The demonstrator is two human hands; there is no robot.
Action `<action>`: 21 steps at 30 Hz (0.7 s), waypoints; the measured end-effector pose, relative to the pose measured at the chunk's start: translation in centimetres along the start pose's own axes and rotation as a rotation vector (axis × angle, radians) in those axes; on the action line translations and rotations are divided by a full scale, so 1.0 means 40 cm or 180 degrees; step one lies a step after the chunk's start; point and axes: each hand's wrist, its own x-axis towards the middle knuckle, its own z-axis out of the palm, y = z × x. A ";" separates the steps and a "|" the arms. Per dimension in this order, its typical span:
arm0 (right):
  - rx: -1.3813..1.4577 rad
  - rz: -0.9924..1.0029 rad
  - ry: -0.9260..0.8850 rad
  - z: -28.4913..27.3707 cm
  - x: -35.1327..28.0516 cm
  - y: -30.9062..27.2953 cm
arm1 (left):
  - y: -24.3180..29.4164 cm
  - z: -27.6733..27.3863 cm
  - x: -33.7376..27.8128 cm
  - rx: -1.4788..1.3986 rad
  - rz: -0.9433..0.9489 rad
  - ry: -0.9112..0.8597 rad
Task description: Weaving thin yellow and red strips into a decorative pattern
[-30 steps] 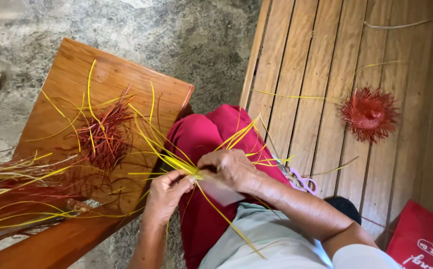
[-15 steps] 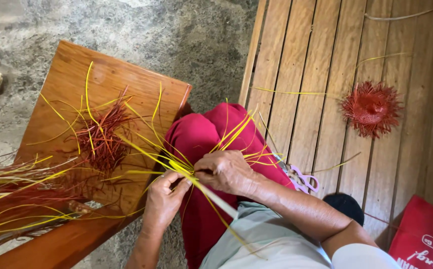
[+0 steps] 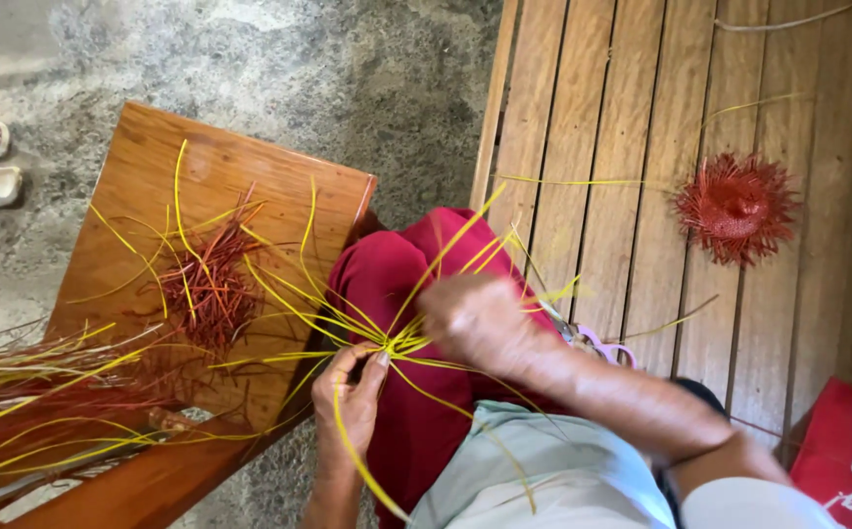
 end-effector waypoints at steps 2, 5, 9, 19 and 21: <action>-0.0236 -0.0007 0.0031 -0.020 -0.016 0.078 | 0.008 0.002 -0.004 -0.0095 0.0050 0.0020; -0.0501 0.0135 0.0042 -0.075 -0.028 0.178 | -0.002 0.005 -0.008 -0.0293 -0.0147 -0.0011; -0.0481 0.0304 0.0213 -0.202 -0.016 0.193 | -0.020 0.005 -0.008 -0.0240 0.0061 0.0091; 0.3550 -0.1088 -0.2382 -0.367 -0.045 -0.027 | -0.022 -0.005 -0.006 -0.0062 0.0046 -0.0084; 0.3563 -0.1096 -0.2326 -0.357 -0.044 -0.023 | -0.014 -0.007 -0.006 -0.0122 -0.0082 -0.0098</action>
